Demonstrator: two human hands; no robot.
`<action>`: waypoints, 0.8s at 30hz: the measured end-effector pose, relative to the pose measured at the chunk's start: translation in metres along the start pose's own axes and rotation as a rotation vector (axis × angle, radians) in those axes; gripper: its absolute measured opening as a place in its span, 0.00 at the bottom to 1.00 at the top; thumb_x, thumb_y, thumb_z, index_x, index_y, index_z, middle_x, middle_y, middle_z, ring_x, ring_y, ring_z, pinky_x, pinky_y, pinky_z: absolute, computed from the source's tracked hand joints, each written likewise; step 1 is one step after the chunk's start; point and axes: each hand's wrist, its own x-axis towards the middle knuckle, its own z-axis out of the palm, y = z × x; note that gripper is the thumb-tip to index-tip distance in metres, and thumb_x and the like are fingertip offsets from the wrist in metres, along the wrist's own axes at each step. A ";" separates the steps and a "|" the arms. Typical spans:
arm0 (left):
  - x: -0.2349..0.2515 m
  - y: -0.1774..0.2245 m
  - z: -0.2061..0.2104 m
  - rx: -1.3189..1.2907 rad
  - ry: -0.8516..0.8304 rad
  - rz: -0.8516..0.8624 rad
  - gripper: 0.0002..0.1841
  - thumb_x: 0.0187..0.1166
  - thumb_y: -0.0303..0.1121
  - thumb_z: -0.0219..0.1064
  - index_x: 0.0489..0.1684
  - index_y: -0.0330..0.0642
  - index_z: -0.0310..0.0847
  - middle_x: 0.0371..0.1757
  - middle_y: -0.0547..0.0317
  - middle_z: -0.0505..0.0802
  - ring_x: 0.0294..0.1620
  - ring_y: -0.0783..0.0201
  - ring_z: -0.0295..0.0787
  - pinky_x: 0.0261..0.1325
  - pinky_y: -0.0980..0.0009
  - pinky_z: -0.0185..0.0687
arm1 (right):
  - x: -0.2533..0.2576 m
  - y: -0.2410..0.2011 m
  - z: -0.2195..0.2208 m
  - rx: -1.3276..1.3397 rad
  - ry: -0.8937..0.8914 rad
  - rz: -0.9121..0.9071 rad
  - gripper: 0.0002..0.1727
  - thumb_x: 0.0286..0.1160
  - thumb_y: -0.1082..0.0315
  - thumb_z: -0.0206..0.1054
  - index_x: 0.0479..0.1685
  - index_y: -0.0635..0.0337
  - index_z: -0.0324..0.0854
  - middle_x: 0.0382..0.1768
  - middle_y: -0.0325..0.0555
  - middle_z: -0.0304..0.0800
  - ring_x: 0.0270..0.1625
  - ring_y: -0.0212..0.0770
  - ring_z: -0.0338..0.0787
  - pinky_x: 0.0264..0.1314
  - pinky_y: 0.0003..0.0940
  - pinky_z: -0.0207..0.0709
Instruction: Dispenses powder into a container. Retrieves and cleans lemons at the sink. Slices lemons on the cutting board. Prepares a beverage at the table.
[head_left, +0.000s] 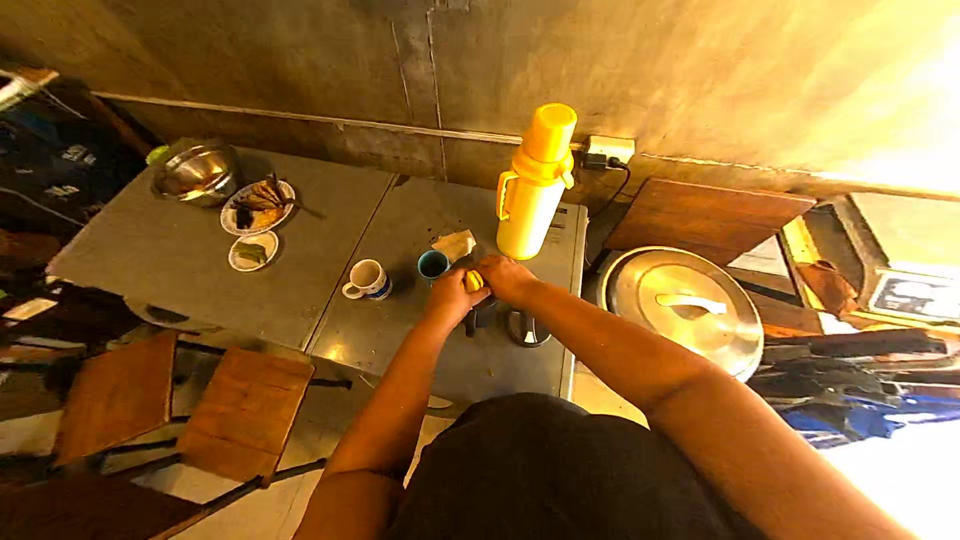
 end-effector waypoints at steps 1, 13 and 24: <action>0.000 0.000 -0.001 -0.004 0.006 0.001 0.32 0.72 0.51 0.78 0.69 0.36 0.82 0.68 0.39 0.87 0.70 0.44 0.83 0.75 0.43 0.76 | -0.001 0.001 0.000 -0.002 0.009 -0.017 0.17 0.76 0.82 0.65 0.62 0.66 0.88 0.69 0.58 0.86 0.76 0.60 0.82 0.79 0.59 0.75; 0.003 0.013 -0.004 0.012 0.009 -0.063 0.31 0.73 0.53 0.78 0.64 0.34 0.84 0.63 0.38 0.88 0.68 0.43 0.84 0.74 0.44 0.76 | -0.014 0.003 -0.036 0.563 -0.030 -0.011 0.20 0.89 0.63 0.63 0.74 0.60 0.83 0.64 0.57 0.91 0.66 0.50 0.90 0.77 0.51 0.77; 0.017 0.004 0.006 0.055 -0.128 0.094 0.33 0.81 0.45 0.72 0.80 0.36 0.70 0.74 0.39 0.84 0.76 0.47 0.81 0.82 0.49 0.72 | -0.008 -0.003 -0.012 0.397 0.105 0.219 0.20 0.80 0.68 0.68 0.71 0.51 0.85 0.63 0.56 0.92 0.66 0.56 0.91 0.72 0.60 0.82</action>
